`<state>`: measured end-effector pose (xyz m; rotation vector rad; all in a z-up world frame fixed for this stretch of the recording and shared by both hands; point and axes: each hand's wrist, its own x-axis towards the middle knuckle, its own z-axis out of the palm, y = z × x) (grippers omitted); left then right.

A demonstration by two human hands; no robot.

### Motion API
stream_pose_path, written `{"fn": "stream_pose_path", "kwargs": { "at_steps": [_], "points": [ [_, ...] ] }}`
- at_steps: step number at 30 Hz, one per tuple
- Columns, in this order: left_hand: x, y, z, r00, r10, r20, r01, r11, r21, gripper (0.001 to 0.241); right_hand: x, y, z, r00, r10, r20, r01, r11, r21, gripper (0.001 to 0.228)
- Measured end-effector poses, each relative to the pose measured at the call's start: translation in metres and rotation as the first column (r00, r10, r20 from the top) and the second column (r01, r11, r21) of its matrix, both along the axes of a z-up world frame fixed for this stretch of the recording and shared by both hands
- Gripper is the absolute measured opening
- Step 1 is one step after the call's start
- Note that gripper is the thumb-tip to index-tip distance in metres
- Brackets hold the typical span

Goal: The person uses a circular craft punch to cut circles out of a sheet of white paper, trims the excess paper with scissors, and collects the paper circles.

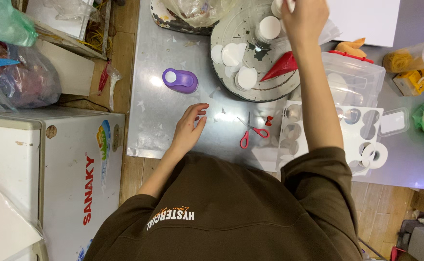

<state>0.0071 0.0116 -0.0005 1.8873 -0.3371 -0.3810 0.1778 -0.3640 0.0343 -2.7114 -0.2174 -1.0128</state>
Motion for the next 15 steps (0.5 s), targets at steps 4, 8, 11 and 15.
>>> {"fn": "stream_pose_path", "kwargs": {
  "at_steps": [4,8,11,15],
  "points": [
    [0.004,-0.001,0.006,0.999,0.000,0.034,0.000,1.000,-0.010,0.033,-0.070,0.044,0.035,0.809,0.262,-0.526,-0.182,0.963,0.201,0.031],
    [0.001,-0.005,0.011,1.000,-0.021,0.020,0.021,1.000,-0.010,0.032,-0.108,0.075,0.035,0.794,0.235,-0.561,-0.272,0.962,0.018,0.068],
    [0.000,-0.006,0.014,0.999,-0.041,0.013,0.041,0.999,-0.015,0.031,-0.117,0.072,0.021,0.803,0.240,-0.545,-0.224,0.970,0.097,0.069],
    [-0.001,-0.007,0.013,0.996,-0.060,0.059,0.061,0.998,-0.028,0.031,-0.111,0.053,-0.004,0.767,0.243,-0.594,-0.092,0.958,0.273,0.034]
  ]
}}
